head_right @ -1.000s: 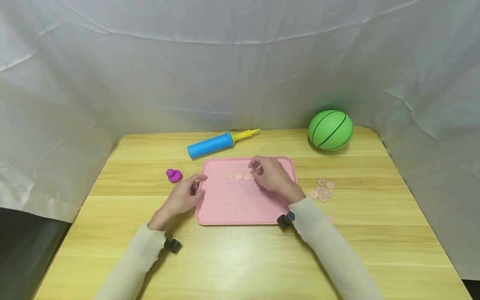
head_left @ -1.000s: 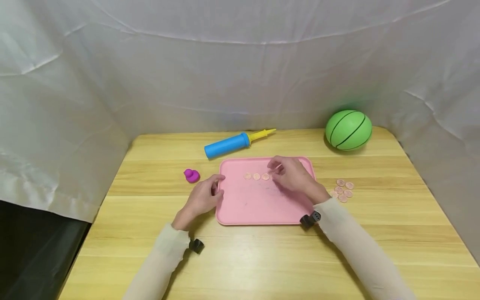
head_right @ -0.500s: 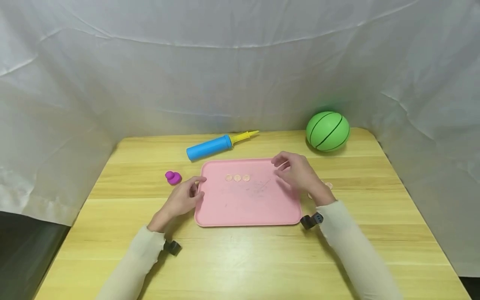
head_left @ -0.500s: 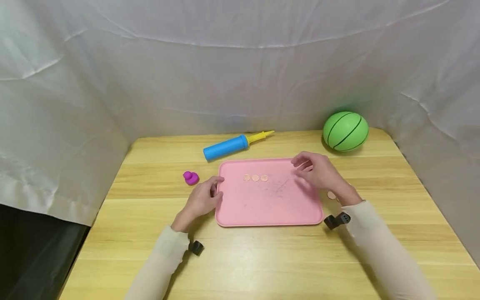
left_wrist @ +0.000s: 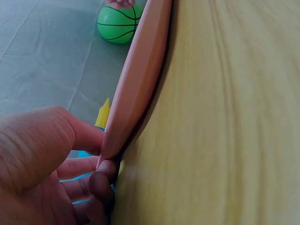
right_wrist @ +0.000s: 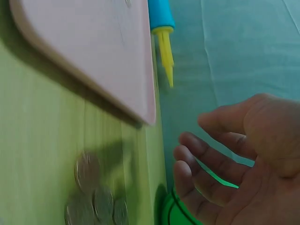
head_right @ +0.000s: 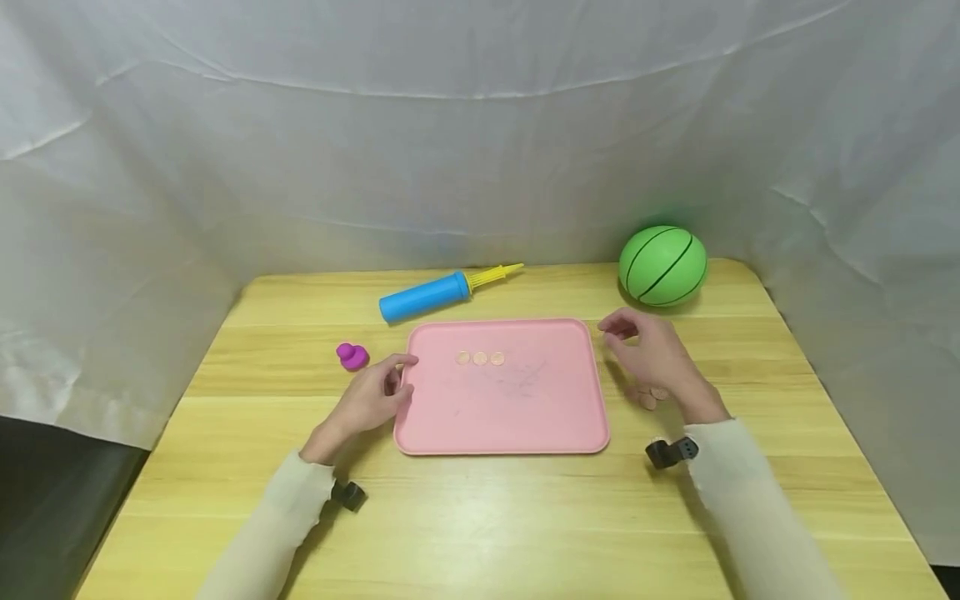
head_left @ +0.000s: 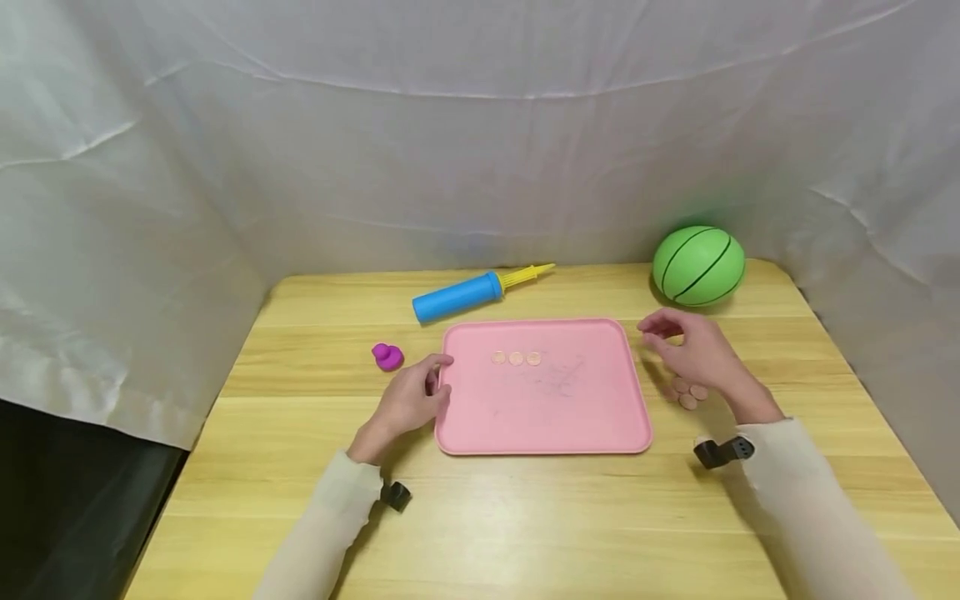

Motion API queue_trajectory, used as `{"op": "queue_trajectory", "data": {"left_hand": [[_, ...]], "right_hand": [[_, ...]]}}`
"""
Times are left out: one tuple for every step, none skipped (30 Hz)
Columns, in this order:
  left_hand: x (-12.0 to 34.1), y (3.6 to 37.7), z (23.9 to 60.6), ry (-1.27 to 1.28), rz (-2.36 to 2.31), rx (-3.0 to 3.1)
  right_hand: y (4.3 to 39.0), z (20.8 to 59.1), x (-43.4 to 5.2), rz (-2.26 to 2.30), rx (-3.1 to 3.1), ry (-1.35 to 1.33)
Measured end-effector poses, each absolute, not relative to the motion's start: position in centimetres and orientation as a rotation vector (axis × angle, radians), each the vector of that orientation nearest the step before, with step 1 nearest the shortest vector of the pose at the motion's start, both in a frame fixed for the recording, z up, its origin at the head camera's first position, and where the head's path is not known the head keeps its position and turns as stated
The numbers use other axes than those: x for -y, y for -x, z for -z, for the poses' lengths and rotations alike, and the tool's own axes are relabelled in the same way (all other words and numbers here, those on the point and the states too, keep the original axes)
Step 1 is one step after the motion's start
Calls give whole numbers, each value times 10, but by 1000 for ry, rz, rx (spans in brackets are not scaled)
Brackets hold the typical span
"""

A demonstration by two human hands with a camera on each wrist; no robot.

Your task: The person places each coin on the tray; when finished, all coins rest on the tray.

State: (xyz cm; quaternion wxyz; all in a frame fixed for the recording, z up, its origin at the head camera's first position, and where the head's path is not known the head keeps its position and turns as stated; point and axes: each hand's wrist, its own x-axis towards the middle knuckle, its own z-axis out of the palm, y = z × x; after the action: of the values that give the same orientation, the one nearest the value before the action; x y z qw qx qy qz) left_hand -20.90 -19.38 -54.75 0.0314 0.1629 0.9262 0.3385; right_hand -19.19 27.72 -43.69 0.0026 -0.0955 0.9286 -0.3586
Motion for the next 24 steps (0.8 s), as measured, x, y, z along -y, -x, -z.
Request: {"op": "queue_trajectory", "data": {"left_hand": [[194,209,547,-499,-1040,-2856],[194,208,546,-497,-1038,-2858],[194,208,545,-500,-1038,-2859],[194,208,544,-502,-1038,-2858],[193,207,543,-505,-1040,-2857],[193,207,543,-507,-1041,-2856],[193,207,542,-507,-1044,-2854],[194,207,542,-504,-1047,-2852],[194,207,543,-503,-1049,-2849],[194,207,544,-499,-1049,-2846],[195,208,545,-500,-1049,-2844],[196,209,546,-499,-1046,-2845],[196,209,547,-498,-1045,-2844],[197,210,548,-499,-1043,-2845],[197,210,549,-502,-1038,-2847],[197,211,550,-506,-1035,-2848],[197,211,550,-509,-1031,-2849],[197,211,551,-509,-1031,-2848],[197,211,551,-510,-1035,-2848],[197,211,551,-509,-1038,-2848],[196,211,551,-509,-1040,-2847],[196,210,551,-510,-1045,-2847],[196,210,551,-509,-1051,-2845],[196,210,551,-508,-1057,-2843]], "right_hand": [[192,437,-281,1115,-2922,289],[192,438,-284,1099,-2932,273],[192,439,-287,1076,-2948,259],[192,440,-291,1058,-2958,248],[192,441,-294,1041,-2964,244],[192,442,-297,1033,-2959,242],[193,444,-300,1033,-2945,249],[193,445,-304,1026,-2935,267],[194,446,-307,1021,-2921,288],[194,448,-310,1018,-2899,311],[194,449,-312,1008,-2884,332],[194,449,-314,997,-2869,349],[194,450,-316,978,-2863,368],[194,451,-317,956,-2864,383],[194,451,-319,939,-2862,388],[194,451,-320,925,-2863,395],[193,451,-322,912,-2867,396],[193,452,-323,907,-2866,396],[193,452,-324,903,-2866,393],[192,453,-325,902,-2864,390],[192,453,-326,902,-2861,386],[192,454,-326,906,-2857,382],[192,455,-326,911,-2852,373],[191,456,-327,914,-2846,366]]}}
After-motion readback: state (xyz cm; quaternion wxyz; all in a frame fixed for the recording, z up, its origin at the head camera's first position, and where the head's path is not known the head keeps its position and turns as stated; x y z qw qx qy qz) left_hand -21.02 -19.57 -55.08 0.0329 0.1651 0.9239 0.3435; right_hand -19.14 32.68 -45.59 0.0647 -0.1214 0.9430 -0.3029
